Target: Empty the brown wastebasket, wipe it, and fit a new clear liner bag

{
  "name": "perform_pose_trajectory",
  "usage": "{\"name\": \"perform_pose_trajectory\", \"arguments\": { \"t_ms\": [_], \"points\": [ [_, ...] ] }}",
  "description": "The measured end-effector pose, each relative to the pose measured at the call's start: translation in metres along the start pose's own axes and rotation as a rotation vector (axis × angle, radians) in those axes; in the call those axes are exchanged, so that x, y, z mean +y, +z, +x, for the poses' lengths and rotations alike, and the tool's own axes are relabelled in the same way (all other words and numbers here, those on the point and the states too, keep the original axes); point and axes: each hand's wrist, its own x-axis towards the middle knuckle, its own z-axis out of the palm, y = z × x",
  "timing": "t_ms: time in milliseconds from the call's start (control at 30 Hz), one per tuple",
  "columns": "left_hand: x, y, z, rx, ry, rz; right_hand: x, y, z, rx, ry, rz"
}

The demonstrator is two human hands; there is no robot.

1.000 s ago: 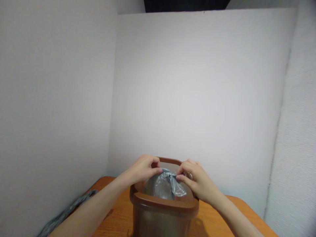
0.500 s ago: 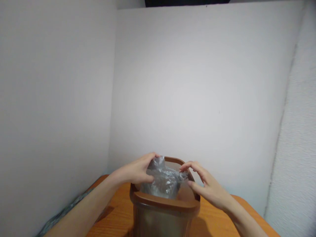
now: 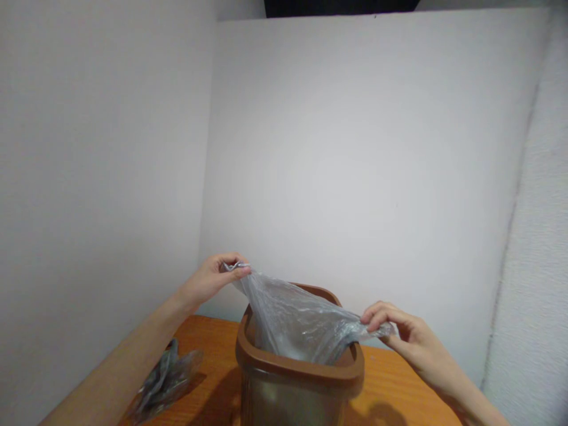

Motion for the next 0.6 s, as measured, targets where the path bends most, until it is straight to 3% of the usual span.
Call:
{"name": "perform_pose_trajectory", "arguments": {
  "t_ms": [200,400,500,600],
  "points": [
    [0.012,-0.02,-0.018,-0.088,0.065,-0.032,-0.021,-0.013,-0.013,0.209,0.073,-0.143],
    [0.025,-0.019,-0.029,-0.14,0.091,0.047,-0.028,0.016,0.012,0.13,0.041,-0.48],
    [0.026,-0.022,-0.039,-0.139,0.117,0.074,-0.021,0.021,0.014,0.059,0.06,-0.442],
    [0.028,-0.03,-0.054,-0.182,0.171,0.071,-0.02,0.018,0.004,0.099,-0.01,-0.334]
  ]
}}
